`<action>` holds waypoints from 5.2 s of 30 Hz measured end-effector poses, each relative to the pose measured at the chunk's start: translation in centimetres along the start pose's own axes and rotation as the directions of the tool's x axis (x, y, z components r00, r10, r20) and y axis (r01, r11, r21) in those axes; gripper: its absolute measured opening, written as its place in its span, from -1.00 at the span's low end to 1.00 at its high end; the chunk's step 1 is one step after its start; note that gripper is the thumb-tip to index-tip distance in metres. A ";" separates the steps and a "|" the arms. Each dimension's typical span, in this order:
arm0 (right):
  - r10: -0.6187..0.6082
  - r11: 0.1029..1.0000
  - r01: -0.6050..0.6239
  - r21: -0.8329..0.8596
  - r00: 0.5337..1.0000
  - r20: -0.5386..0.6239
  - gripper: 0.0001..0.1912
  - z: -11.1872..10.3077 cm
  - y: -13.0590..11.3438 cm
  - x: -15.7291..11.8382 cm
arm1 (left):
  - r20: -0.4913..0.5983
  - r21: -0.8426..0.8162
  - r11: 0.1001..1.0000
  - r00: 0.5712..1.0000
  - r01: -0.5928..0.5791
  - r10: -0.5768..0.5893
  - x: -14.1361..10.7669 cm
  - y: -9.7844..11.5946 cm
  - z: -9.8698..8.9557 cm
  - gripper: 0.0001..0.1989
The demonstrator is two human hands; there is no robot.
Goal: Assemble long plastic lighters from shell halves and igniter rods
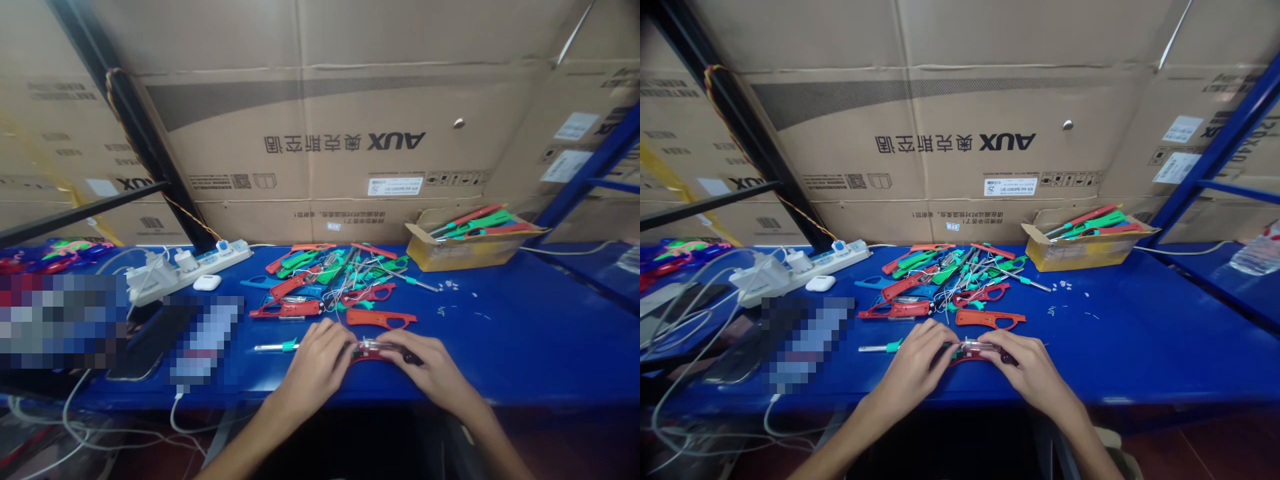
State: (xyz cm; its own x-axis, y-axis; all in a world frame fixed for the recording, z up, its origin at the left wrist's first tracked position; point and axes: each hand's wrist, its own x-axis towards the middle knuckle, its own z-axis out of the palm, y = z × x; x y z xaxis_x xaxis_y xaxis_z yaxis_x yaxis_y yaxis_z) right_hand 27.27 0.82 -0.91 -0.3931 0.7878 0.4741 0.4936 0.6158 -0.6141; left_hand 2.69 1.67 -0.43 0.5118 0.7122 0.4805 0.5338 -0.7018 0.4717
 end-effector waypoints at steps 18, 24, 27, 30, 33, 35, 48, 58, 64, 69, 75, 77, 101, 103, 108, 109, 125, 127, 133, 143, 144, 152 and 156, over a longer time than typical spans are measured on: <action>0.017 1.000 -0.017 0.017 0.999 0.032 -0.83 -0.1 0.0 -0.1 | 0.003 0.000 1.000 1.000 -0.010 0.010 -0.1 -0.1 0.1 -0.89; 0.018 1.000 -0.018 0.009 0.999 0.027 -0.82 -0.1 0.0 0.0 | 0.003 0.003 1.000 1.000 -0.017 0.017 0.0 -0.2 0.0 -0.88; 0.029 1.000 -0.029 0.012 0.999 0.030 -0.81 -0.1 -0.1 0.0 | 0.000 0.008 1.000 1.000 -0.019 0.019 0.0 -0.1 0.0 -0.86; 0.041 0.999 -0.041 0.013 0.999 0.031 -0.80 -0.1 -0.3 0.1 | 0.001 0.010 1.000 1.000 -0.015 0.015 0.0 0.0 0.0 -0.86; 0.049 0.999 -0.050 0.015 0.998 0.046 -0.79 -0.1 -0.4 0.2 | 0.002 0.007 1.000 1.000 -0.016 0.016 0.0 0.0 0.0 -0.86; 0.052 0.999 -0.053 0.014 0.997 0.052 -0.78 -0.1 -0.4 0.1 | 0.000 0.007 1.000 1.000 -0.021 0.021 0.0 -0.1 0.0 -0.87; 0.025 1.000 -0.026 0.015 0.998 0.052 -0.81 -0.1 -0.2 0.1 | 0.005 0.009 1.000 1.000 -0.026 0.026 0.0 0.0 0.0 -0.87; 0.045 0.999 -0.046 0.014 0.997 0.059 -0.78 -0.2 -0.5 0.2 | 0.007 0.027 0.999 1.000 -0.029 0.029 0.1 0.0 -0.1 -0.86; 0.033 0.999 -0.033 0.008 0.998 0.057 -0.81 -0.2 -0.4 0.1 | 0.001 0.038 0.998 0.999 -0.040 0.040 0.1 0.0 0.0 -0.88; 0.033 0.999 -0.034 0.014 0.997 0.066 -0.80 -0.1 -0.3 0.1 | 0.001 0.044 0.998 0.999 -0.041 0.041 0.0 0.0 0.0 -0.87; 0.048 0.999 -0.049 0.013 0.997 0.059 -0.79 -0.1 -0.3 0.1 | -0.004 0.053 0.998 0.999 -0.042 0.043 0.0 -0.1 0.1 -0.84; 0.044 0.999 -0.045 0.019 0.997 0.063 -0.79 0.0 -0.3 0.1 | -0.002 0.043 0.998 0.999 -0.043 0.043 0.0 -0.1 0.1 -0.84; 0.044 0.998 -0.047 0.052 0.997 0.063 -0.83 0.1 0.0 0.0 | 0.006 0.013 0.998 0.998 -0.064 0.064 -0.1 -0.1 0.1 -0.87; 0.037 0.998 -0.040 0.052 0.997 0.060 -0.82 0.1 0.1 -0.1 | 0.002 0.016 0.998 0.998 -0.068 0.068 -0.1 -0.1 0.1 -0.87; 0.030 0.998 -0.034 0.055 0.998 0.060 -0.83 0.1 0.3 -0.3 | -0.015 0.016 0.996 0.997 -0.082 0.082 -0.1 0.0 0.0 -0.89; 0.030 0.998 -0.033 0.054 0.998 0.061 -0.83 0.1 0.3 -0.3 | -0.015 0.018 0.996 0.996 -0.083 0.083 -0.1 0.0 0.1 -0.89; 0.019 0.999 -0.022 0.042 0.996 0.081 -0.83 0.1 -0.2 0.2 | 0.010 0.128 0.985 0.994 -0.113 0.113 0.0 0.1 0.2 -0.84; 0.026 0.999 -0.028 0.026 0.997 0.072 -0.83 0.2 -0.2 0.1 | 0.010 0.116 0.988 0.995 -0.099 0.098 0.0 0.1 0.3 -0.85; 0.038 0.999 -0.039 0.022 0.998 0.045 -0.82 0.2 -0.2 0.0 | 0.002 0.060 0.997 0.999 -0.047 0.047 0.0 0.1 0.4 -0.90; 0.047 0.999 -0.048 0.013 0.998 0.042 -0.79 0.1 0.0 0.0 | -0.034 0.053 0.996 0.997 -0.069 0.071 -0.2 -0.2 0.5 -0.89; 0.047 0.999 -0.048 0.013 0.998 0.046 -0.79 0.1 0.0 0.0 | -0.038 0.069 0.994 0.996 -0.081 0.084 -0.2 -0.2 0.5 -0.89; 0.028 0.998 -0.032 0.055 0.997 0.078 -0.79 0.1 0.0 0.1 | -0.049 0.153 0.973 0.982 -0.175 0.184 0.0 -0.1 0.3 -0.87; 0.010 0.998 -0.015 0.062 0.997 0.081 -0.80 0.2 0.0 0.0 | -0.053 0.180 0.964 0.976 -0.197 0.210 0.0 0.1 0.2 -0.87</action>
State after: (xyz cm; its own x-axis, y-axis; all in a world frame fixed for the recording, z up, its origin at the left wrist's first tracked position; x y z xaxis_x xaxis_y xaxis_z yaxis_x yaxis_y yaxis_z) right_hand 27.14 0.88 -1.03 -0.4497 0.7909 0.4150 0.4503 0.6020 -0.6594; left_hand 2.85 1.60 -0.57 0.5760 0.5472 0.6073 0.5344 -0.8142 0.2268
